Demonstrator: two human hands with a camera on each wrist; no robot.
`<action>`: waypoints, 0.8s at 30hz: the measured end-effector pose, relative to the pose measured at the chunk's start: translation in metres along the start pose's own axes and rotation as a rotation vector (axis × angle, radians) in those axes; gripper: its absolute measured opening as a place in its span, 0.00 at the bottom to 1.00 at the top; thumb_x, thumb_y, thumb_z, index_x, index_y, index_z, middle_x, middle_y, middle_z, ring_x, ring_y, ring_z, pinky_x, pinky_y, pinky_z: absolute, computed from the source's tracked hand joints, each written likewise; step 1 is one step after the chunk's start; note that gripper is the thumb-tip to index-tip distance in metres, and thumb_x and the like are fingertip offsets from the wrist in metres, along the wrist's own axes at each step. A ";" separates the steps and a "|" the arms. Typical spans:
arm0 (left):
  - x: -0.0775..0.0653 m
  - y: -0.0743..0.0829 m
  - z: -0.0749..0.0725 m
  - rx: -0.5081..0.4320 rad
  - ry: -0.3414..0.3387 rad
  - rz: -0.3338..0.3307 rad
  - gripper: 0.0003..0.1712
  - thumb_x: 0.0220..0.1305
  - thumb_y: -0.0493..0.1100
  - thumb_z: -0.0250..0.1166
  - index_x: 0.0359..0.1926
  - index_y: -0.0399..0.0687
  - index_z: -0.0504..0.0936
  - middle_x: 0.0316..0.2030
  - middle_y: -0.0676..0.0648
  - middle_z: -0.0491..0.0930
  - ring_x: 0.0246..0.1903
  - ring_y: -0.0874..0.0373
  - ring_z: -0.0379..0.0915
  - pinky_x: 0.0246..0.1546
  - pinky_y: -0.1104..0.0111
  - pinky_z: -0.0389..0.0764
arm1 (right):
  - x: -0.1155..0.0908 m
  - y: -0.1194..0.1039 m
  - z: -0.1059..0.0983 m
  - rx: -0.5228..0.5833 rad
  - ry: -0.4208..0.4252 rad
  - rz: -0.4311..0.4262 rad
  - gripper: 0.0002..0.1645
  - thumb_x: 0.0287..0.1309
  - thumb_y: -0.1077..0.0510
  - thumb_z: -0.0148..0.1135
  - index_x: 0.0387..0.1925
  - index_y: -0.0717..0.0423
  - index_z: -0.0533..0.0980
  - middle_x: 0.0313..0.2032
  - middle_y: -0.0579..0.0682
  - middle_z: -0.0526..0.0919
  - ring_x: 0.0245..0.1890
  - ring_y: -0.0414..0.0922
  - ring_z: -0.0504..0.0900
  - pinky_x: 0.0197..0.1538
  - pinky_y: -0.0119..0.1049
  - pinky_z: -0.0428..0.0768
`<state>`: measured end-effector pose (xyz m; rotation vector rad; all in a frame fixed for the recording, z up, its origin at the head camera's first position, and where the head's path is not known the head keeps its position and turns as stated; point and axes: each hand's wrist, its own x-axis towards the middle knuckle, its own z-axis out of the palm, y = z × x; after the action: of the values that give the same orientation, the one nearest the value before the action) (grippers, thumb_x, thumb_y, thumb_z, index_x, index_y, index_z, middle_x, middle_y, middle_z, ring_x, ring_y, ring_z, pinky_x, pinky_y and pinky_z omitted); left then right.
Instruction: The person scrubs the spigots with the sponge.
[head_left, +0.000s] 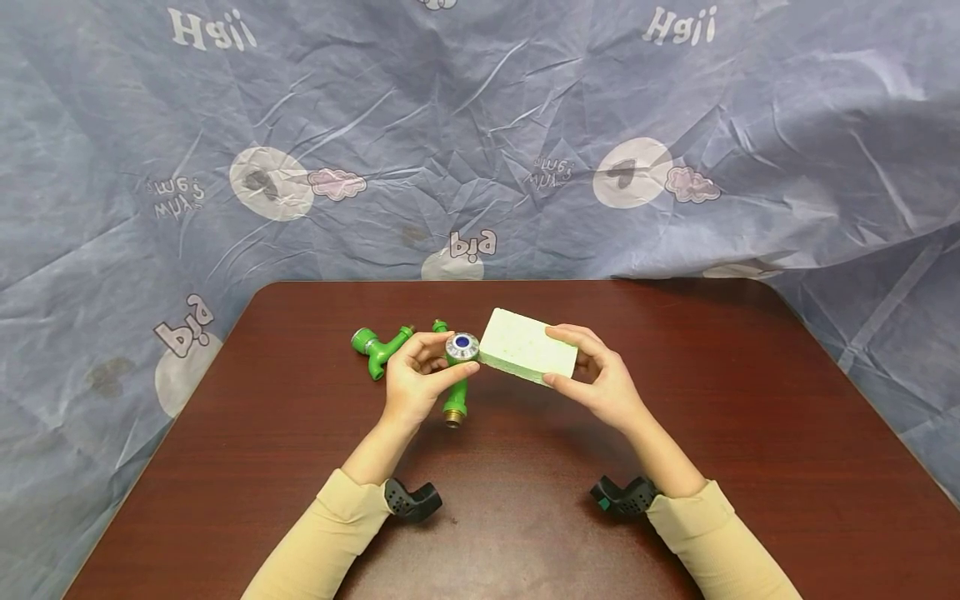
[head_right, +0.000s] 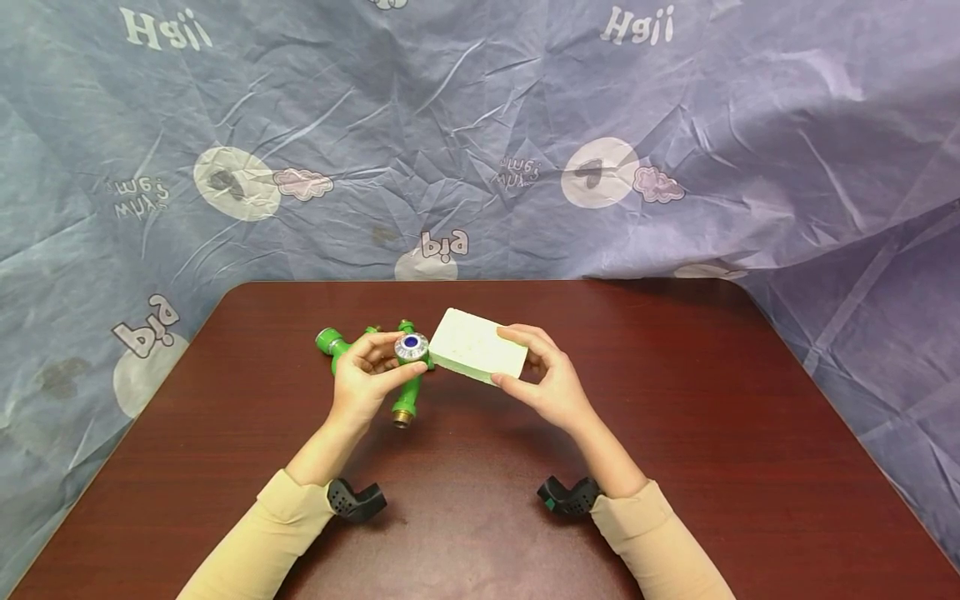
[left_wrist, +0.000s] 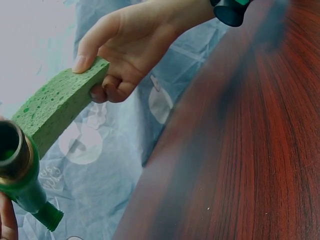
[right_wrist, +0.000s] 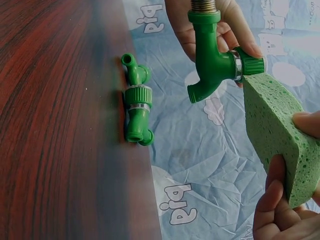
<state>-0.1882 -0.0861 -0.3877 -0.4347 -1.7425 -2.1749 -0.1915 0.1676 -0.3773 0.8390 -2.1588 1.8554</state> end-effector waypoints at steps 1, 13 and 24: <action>0.000 0.000 0.000 0.000 0.003 0.000 0.27 0.38 0.21 0.72 0.45 0.26 0.76 0.32 0.56 0.84 0.28 0.63 0.77 0.29 0.75 0.76 | 0.000 0.000 0.000 -0.004 -0.004 0.001 0.34 0.44 0.78 0.65 0.57 0.67 0.70 0.56 0.58 0.68 0.36 0.44 0.79 0.36 0.29 0.81; -0.002 0.001 0.002 0.079 0.014 -0.060 0.28 0.39 0.24 0.74 0.48 0.31 0.80 0.35 0.54 0.84 0.31 0.63 0.79 0.33 0.72 0.79 | -0.002 -0.002 0.005 0.007 0.018 0.030 0.33 0.45 0.77 0.65 0.57 0.68 0.70 0.56 0.59 0.68 0.36 0.43 0.80 0.37 0.29 0.81; -0.007 0.029 0.010 0.152 -0.012 -0.067 0.31 0.38 0.23 0.74 0.49 0.29 0.78 0.32 0.55 0.79 0.18 0.62 0.71 0.22 0.77 0.74 | -0.001 -0.003 0.005 -0.023 0.009 0.037 0.34 0.45 0.75 0.67 0.58 0.66 0.71 0.56 0.58 0.68 0.36 0.43 0.80 0.38 0.31 0.81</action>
<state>-0.1692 -0.0817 -0.3633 -0.3568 -1.9380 -2.0692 -0.1879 0.1624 -0.3760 0.7900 -2.2004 1.8443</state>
